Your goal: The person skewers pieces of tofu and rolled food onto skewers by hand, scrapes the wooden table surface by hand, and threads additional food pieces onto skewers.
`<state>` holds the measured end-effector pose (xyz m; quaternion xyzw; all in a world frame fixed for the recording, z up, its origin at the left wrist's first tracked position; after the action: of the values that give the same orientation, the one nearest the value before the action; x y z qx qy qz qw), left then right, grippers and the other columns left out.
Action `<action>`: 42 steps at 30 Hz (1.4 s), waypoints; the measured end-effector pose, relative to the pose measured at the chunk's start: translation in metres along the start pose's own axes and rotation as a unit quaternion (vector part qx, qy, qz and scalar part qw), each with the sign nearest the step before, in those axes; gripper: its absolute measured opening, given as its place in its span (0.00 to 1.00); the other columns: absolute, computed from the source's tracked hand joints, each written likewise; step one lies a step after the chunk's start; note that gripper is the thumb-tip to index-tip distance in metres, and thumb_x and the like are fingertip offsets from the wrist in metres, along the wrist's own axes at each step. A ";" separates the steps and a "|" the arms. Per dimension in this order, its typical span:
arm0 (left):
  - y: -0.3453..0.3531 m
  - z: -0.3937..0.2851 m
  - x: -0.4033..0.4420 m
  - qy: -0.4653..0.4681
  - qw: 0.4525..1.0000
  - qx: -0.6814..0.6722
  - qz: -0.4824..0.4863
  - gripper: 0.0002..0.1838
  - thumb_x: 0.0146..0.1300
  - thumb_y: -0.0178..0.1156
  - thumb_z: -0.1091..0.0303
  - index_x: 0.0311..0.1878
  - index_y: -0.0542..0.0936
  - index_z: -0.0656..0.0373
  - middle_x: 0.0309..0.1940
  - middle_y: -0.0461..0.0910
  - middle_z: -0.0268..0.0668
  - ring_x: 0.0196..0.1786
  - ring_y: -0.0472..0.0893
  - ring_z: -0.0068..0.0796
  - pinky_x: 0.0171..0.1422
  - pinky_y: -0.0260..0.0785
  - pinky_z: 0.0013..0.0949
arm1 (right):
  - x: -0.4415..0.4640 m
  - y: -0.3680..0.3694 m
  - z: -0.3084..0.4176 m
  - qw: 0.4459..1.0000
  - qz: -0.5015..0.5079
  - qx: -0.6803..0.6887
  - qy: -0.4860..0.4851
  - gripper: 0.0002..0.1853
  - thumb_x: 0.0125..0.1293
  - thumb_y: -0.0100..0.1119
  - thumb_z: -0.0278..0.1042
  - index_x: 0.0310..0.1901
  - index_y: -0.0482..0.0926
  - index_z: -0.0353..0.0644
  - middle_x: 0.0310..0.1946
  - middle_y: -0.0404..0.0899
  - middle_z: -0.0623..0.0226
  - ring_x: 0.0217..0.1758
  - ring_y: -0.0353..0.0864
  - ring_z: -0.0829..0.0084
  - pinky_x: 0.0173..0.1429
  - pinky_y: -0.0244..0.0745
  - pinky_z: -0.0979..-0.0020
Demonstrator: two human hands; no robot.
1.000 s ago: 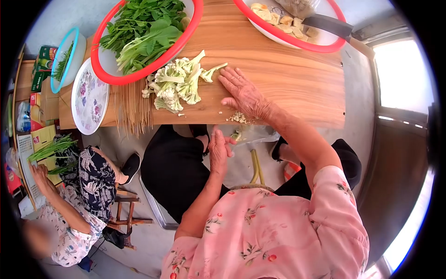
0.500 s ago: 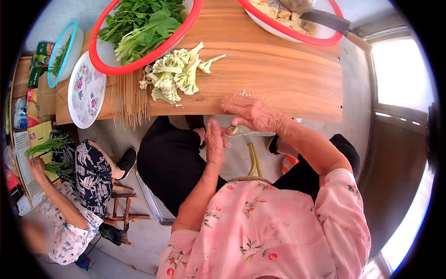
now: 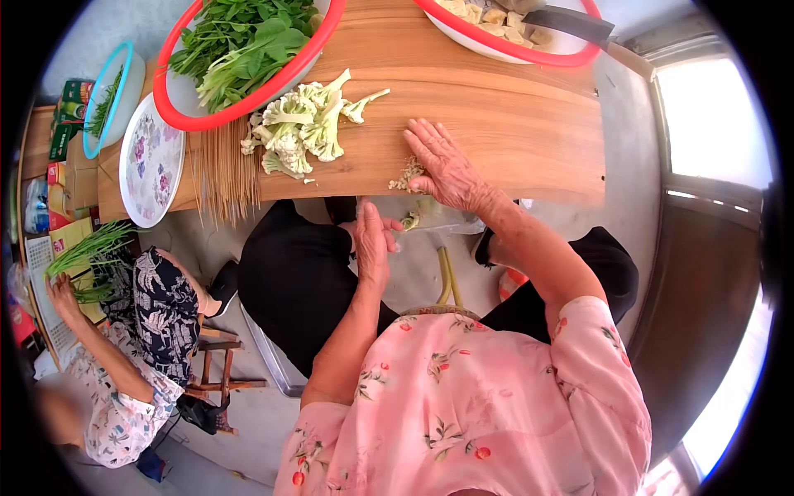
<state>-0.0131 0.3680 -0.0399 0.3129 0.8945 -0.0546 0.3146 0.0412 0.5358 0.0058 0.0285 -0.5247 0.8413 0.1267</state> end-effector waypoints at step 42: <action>-0.008 0.001 -0.005 0.014 1.000 -0.016 0.004 0.32 0.68 0.38 0.41 0.67 0.59 0.54 0.22 0.71 0.34 0.16 0.61 0.14 0.19 0.58 0.21 | -0.024 0.003 0.024 0.985 0.029 -0.127 0.114 0.40 0.59 0.49 0.58 0.64 0.57 0.33 0.68 0.50 0.53 0.72 0.47 0.58 0.74 0.40 0.56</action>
<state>-0.0148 0.3586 -0.0383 0.3123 0.8984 -0.0349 0.3068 0.0616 0.5081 0.0095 -0.0993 -0.6100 0.7689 0.1638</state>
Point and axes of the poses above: each hand's wrist, its own x-axis towards the middle knuckle, its own y-axis out of the palm, z = x × y, the point moved 5 cm from there along x, towards the middle knuckle
